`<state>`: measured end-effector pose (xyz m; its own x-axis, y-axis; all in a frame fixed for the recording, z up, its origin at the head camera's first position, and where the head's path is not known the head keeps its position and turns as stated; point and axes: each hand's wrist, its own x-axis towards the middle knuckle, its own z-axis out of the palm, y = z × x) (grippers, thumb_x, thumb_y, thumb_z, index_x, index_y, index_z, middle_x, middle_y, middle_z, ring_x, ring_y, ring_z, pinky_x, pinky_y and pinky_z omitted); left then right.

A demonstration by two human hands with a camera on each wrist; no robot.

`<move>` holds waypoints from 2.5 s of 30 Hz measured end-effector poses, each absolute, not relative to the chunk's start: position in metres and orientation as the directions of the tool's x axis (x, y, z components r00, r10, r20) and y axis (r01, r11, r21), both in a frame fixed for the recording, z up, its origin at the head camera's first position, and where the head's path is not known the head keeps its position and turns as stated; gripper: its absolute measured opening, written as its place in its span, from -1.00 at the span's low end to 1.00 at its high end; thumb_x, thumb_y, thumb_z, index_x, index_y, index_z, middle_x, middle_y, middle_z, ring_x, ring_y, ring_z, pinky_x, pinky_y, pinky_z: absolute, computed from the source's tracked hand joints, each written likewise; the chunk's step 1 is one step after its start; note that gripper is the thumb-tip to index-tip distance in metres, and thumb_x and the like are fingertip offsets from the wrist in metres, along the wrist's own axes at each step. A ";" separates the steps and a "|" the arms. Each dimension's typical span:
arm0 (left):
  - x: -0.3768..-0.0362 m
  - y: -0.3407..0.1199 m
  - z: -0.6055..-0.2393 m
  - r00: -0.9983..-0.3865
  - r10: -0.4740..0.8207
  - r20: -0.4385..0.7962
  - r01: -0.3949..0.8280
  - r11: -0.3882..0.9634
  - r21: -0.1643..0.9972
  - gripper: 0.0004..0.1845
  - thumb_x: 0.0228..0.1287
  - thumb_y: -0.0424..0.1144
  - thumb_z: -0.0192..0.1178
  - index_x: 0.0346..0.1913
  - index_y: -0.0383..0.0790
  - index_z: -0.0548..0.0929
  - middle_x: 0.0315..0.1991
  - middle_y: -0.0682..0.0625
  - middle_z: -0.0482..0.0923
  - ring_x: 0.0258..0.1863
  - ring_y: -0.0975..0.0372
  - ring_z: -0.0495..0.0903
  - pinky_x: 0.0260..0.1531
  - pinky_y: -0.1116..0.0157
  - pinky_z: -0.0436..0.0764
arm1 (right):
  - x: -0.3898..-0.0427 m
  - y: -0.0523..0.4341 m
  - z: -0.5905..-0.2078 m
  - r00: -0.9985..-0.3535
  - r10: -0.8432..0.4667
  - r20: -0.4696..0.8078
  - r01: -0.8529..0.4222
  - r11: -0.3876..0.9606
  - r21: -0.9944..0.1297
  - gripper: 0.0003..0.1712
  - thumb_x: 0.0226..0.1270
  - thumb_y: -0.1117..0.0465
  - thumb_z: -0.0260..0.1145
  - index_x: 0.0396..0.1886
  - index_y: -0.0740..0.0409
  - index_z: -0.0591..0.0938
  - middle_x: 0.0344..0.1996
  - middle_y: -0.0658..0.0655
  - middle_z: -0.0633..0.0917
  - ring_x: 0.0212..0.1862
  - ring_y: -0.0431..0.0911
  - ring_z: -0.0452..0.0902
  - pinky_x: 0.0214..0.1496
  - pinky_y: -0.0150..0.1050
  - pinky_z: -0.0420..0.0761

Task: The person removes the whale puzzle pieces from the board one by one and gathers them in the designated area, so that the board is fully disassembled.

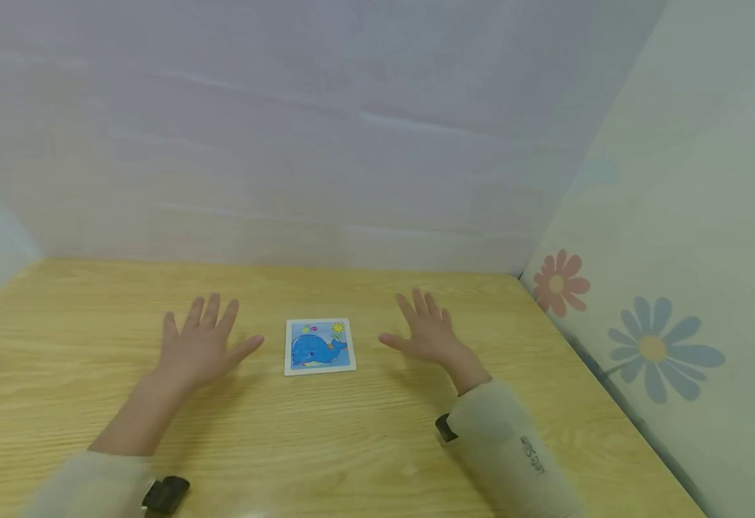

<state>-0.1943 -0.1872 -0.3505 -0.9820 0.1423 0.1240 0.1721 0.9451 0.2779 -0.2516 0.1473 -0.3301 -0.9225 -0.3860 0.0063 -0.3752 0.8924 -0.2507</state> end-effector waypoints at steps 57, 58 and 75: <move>-0.212 -0.100 -0.412 -0.841 0.485 0.240 0.539 0.785 0.305 -0.53 0.28 -0.11 -0.10 0.23 -0.13 0.26 0.27 -0.24 -0.03 0.24 -0.12 -0.14 0.05 -0.17 -0.09 | -0.284 0.086 -0.401 -0.896 -0.433 0.098 -0.416 0.741 -0.528 -0.55 0.22 0.11 0.12 0.10 0.13 0.40 0.18 0.21 0.27 0.24 0.07 0.03 0.18 0.11 -0.18; -0.212 -0.100 -0.412 -0.841 0.488 0.234 0.540 0.788 0.296 -0.54 0.29 -0.11 -0.11 0.24 -0.12 0.26 0.27 -0.24 -0.03 0.24 -0.12 -0.14 0.05 -0.17 -0.09 | -0.284 0.085 -0.400 -0.896 -0.435 0.093 -0.415 0.741 -0.528 -0.55 0.21 0.11 0.12 0.09 0.14 0.40 0.18 0.21 0.27 0.24 0.07 0.03 0.18 0.12 -0.17; -0.207 -0.102 -0.408 -0.861 0.490 0.136 0.509 0.832 0.219 -0.51 0.33 -0.06 -0.23 0.28 -0.11 0.17 0.29 -0.23 -0.07 0.25 -0.09 -0.18 0.08 -0.13 -0.11 | -0.288 0.068 -0.404 -0.936 -0.337 0.100 -0.341 0.802 -0.491 -0.67 0.18 0.12 0.15 -0.04 0.07 0.48 0.07 0.08 0.41 0.18 0.01 0.15 0.15 0.13 -0.11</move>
